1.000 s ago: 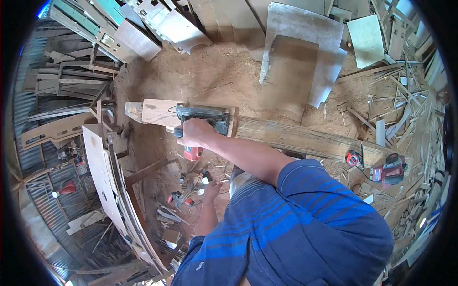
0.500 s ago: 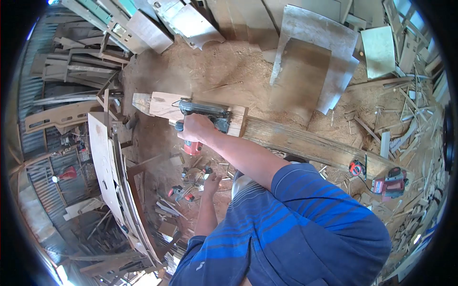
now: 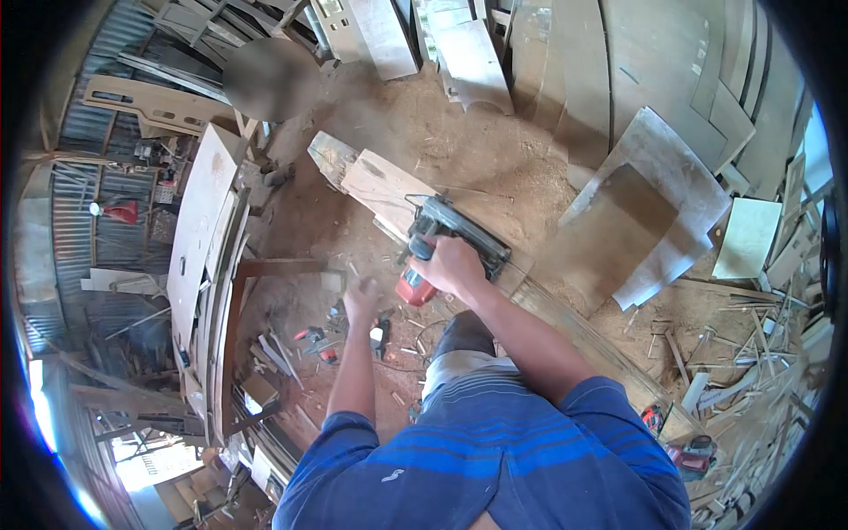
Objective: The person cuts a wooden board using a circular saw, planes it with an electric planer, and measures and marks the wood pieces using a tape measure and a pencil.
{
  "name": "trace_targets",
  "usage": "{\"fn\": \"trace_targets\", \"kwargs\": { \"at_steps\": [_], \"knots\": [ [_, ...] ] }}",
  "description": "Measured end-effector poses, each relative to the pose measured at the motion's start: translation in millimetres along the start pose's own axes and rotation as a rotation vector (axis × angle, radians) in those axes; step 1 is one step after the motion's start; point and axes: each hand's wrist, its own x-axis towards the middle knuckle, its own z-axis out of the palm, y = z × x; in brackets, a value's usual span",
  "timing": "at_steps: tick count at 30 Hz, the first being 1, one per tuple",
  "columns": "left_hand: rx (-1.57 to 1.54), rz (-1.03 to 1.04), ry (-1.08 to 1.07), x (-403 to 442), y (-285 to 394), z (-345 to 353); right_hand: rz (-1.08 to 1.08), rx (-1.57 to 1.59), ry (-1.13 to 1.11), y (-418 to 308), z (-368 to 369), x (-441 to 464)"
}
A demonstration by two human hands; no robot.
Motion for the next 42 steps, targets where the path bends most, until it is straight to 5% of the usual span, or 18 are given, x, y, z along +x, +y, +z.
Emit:
{"fn": "trace_targets", "kwargs": {
  "at_steps": [5, 10, 18, 23, 29, 35, 39, 42],
  "knots": [
    [-0.094, 0.146, 0.091, 181, 55, 5, 0.051, -0.003, -0.011, -17, -8, 0],
    [0.141, 0.329, 0.049, 316, 102, 29, 0.143, -0.046, -0.07, -7, 6, 14],
    [0.232, 0.08, -0.218, 372, 108, 50, 0.233, -0.083, -0.14, -21, -3, 16],
    [0.31, -0.059, -0.216, 348, 105, 32, 0.201, -0.125, -0.197, -15, -5, 11],
    [0.25, 0.158, -0.114, 329, 70, 26, 0.099, -0.125, -0.152, -9, 1, 8],
    [0.056, 0.112, 0.071, 228, 53, 7, 0.054, -0.136, -0.15, -3, 5, 6],
    [0.17, -0.113, -0.142, 81, -9, 30, -0.03, -0.08, -0.06, -2, 9, 1],
    [0.161, 0.12, -0.439, -31, -136, 91, -0.074, -0.104, -0.03, 1, 16, 4]
  ]
}}
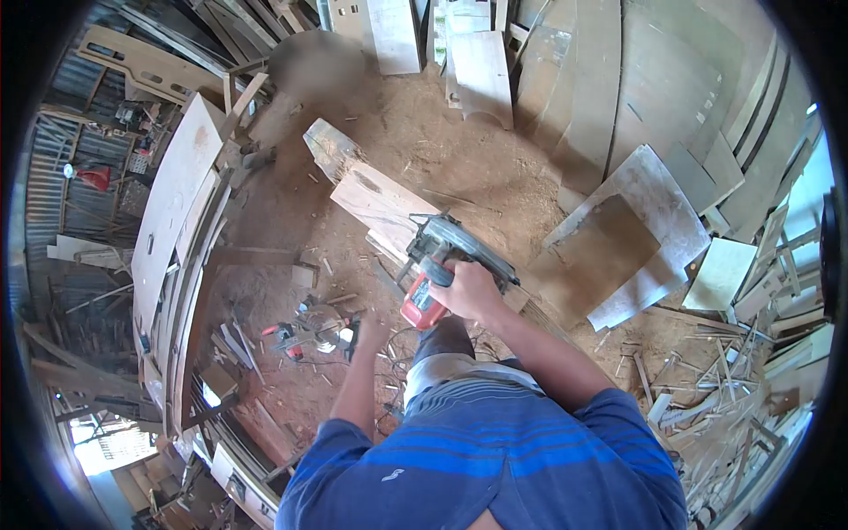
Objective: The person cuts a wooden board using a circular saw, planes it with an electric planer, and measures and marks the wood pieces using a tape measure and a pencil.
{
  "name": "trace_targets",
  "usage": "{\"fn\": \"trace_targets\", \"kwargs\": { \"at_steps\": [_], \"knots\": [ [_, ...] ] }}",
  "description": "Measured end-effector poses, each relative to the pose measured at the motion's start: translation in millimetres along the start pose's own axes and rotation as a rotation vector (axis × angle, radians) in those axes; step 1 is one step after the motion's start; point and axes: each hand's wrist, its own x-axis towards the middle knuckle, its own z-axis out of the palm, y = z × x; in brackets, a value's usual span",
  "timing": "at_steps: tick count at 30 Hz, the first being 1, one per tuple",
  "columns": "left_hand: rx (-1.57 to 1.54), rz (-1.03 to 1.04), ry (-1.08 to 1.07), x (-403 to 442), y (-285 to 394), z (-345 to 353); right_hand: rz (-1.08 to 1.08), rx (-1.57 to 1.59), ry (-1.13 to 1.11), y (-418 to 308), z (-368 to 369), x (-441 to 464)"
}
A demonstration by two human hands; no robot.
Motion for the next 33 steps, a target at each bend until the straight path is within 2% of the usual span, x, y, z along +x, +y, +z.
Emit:
{"fn": "trace_targets", "kwargs": {
  "at_steps": [1, 2, 3, 5, 6, 12, 15, 18, 21, 24, 27, 33],
  "knots": [
    [0.068, -0.119, -0.102, -48, 38, -8, 0.0, -0.013, -0.003, -1, 1, 4],
    [0.011, -0.246, -0.123, -84, 2, 47, -0.015, -0.03, 0.001, -4, 0, 7],
    [0.056, -0.247, -0.334, -121, 27, 35, -0.02, -0.019, -0.004, -7, -1, 9],
    [-0.024, -0.246, -0.55, -181, -16, 96, -0.024, 0.01, -0.017, -12, 0, 9],
    [-0.012, -0.234, -0.67, -198, -16, 99, -0.028, -0.002, 0.001, -14, 0, 10],
    [-0.124, -0.468, -0.489, -234, -12, 81, -0.051, 0.014, 0.01, -20, 9, 23],
    [-0.233, -0.511, -0.214, -206, 5, 48, -0.06, 0.012, 0.01, -23, 11, 29],
    [-0.246, -0.37, -0.112, -163, 19, 23, -0.06, 0.033, 0.012, -29, 12, 34],
    [-0.302, -0.277, -0.084, -136, 36, 14, -0.056, 0.032, 0.001, -37, 11, 41],
    [-0.228, -0.24, -0.129, -125, 68, 4, -0.044, 0.034, -0.001, -40, 15, 50],
    [-0.282, -0.248, -0.206, -115, 89, 5, -0.021, 0.029, -0.01, -42, 24, 61],
    [-0.327, -0.129, -0.268, -91, 123, -5, -0.005, 0.061, -0.036, -56, 26, 76]
  ]
}}
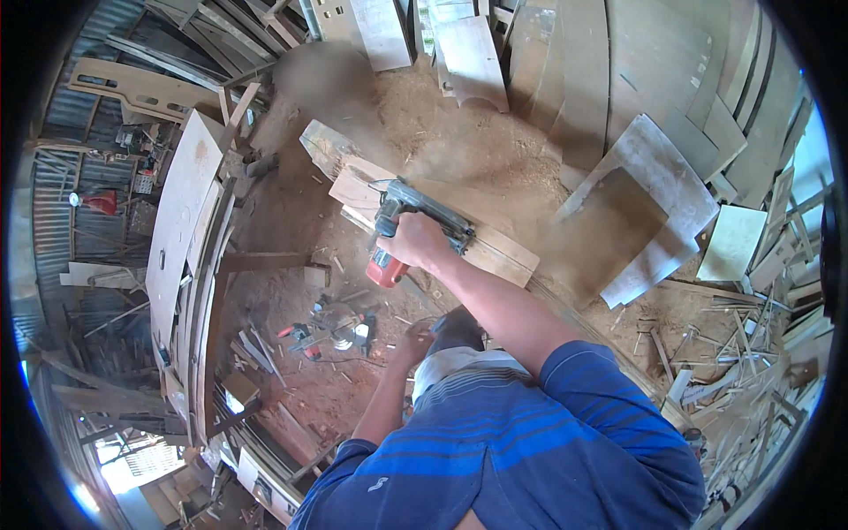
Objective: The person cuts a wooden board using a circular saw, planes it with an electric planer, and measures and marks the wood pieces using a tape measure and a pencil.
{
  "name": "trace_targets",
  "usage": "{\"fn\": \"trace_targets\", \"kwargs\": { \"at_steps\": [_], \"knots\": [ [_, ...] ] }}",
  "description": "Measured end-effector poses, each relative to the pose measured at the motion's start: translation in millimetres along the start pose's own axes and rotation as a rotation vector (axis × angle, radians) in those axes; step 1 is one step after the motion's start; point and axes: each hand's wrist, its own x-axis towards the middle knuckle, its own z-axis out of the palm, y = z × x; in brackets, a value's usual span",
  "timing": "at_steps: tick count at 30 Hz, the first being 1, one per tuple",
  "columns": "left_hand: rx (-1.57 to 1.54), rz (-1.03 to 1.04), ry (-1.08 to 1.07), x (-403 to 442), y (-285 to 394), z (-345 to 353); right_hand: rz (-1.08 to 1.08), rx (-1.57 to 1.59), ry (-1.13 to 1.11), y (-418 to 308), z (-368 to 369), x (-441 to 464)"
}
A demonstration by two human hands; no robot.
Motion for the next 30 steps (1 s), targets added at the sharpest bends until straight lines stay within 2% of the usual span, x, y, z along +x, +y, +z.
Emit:
{"fn": "trace_targets", "kwargs": {
  "at_steps": [6, 9, 12, 14, 16, 19, 21, 30],
  "knots": [
    [-0.169, 0.193, 0.025, 46, 17, -2, -0.002, 0.044, -0.029, -23, -6, 7],
    [-0.417, 0.262, -0.024, 71, 28, -3, 0.007, 0.038, -0.026, -25, 1, 18],
    [-0.375, 0.502, 0.007, 69, 53, -13, 0.014, 0.025, -0.023, -27, 12, 35],
    [-0.6, 0.322, -0.059, 67, 81, -14, 0.021, 0.035, -0.049, -32, 10, 38],
    [-0.655, 0.303, -0.105, 73, 73, -12, 0.019, 0.032, -0.057, -36, 10, 44],
    [-0.431, 0.478, -0.089, 84, 54, -7, 0.019, 0.034, -0.042, -39, 15, 51],
    [-0.352, 0.515, -0.089, 89, 55, -6, 0.025, 0.039, -0.029, -40, 20, 58],
    [-0.101, 0.431, -0.258, 91, 90, -12, 0.028, 0.07, -0.039, -49, 33, 82]
  ]
}}
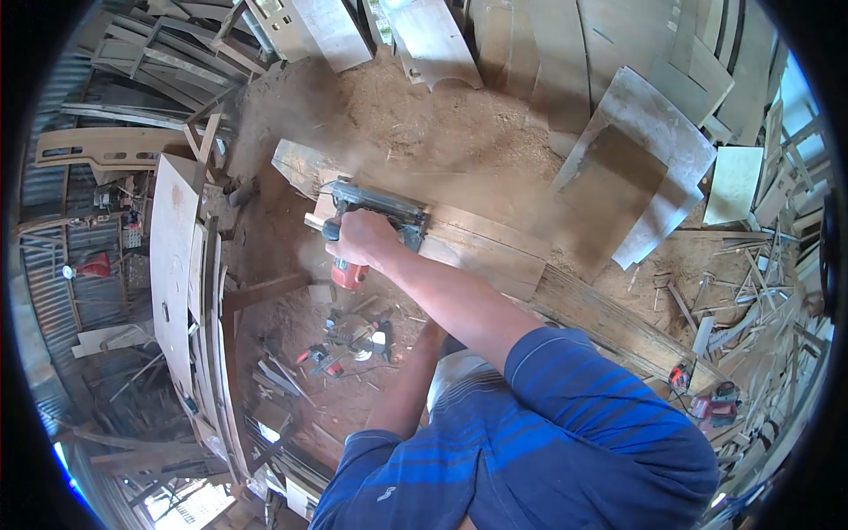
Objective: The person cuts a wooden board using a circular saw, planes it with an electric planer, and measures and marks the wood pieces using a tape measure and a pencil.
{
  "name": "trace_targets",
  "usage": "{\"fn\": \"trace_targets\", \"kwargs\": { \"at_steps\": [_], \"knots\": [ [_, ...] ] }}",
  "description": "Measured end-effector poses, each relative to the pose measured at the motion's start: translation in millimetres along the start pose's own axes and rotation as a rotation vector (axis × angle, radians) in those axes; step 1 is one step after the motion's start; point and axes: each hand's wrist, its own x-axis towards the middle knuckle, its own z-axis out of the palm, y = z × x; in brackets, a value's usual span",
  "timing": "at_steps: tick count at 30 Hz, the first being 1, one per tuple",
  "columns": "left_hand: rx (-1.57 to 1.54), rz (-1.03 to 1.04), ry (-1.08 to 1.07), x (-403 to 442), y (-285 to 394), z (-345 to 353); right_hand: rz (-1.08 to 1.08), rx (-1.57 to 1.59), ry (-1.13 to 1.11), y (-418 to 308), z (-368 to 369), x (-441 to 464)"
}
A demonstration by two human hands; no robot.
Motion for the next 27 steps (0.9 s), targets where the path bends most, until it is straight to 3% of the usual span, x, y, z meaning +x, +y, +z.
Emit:
{"fn": "trace_targets", "kwargs": {
  "at_steps": [4, 7, 11, 13, 14, 16, 17, 19, 22, 23, 27],
  "knots": [
    [0.217, -0.02, -0.087, -1, 16, -4, -0.01, -0.025, -0.046, -7, 4, 14],
    [0.641, 0.198, -0.026, -11, 43, -13, -0.033, -0.015, -0.031, -11, 7, 21],
    [0.336, 0.089, -0.065, -12, 79, -24, -0.023, 0.008, -0.023, -16, 14, 35],
    [0.629, 0.19, 0.023, -9, 72, -25, -0.012, 0.011, -0.03, -21, 13, 39],
    [0.975, 0.37, 0.161, -6, 60, -20, -0.007, 0.011, -0.035, -23, 12, 41],
    [1.031, 0.24, 0.117, -5, 81, -26, -0.014, 0.03, -0.02, -22, 18, 47],
    [0.728, -0.06, -0.061, -4, 136, -41, -0.015, 0.035, -0.014, -23, 21, 50],
    [0.328, -0.451, -0.178, 10, 178, -53, -0.015, 0.04, -0.004, -25, 24, 57],
    [0.116, -0.665, -0.017, 28, 186, -43, -0.006, 0.043, -0.02, -29, 26, 64],
    [0.073, -0.678, 0.032, 27, 186, -40, -0.002, 0.049, -0.029, -31, 27, 66],
    [0.512, -0.317, 0.048, 17, 96, -26, 0.011, 0.046, -0.04, -33, 37, 82]
  ]
}}
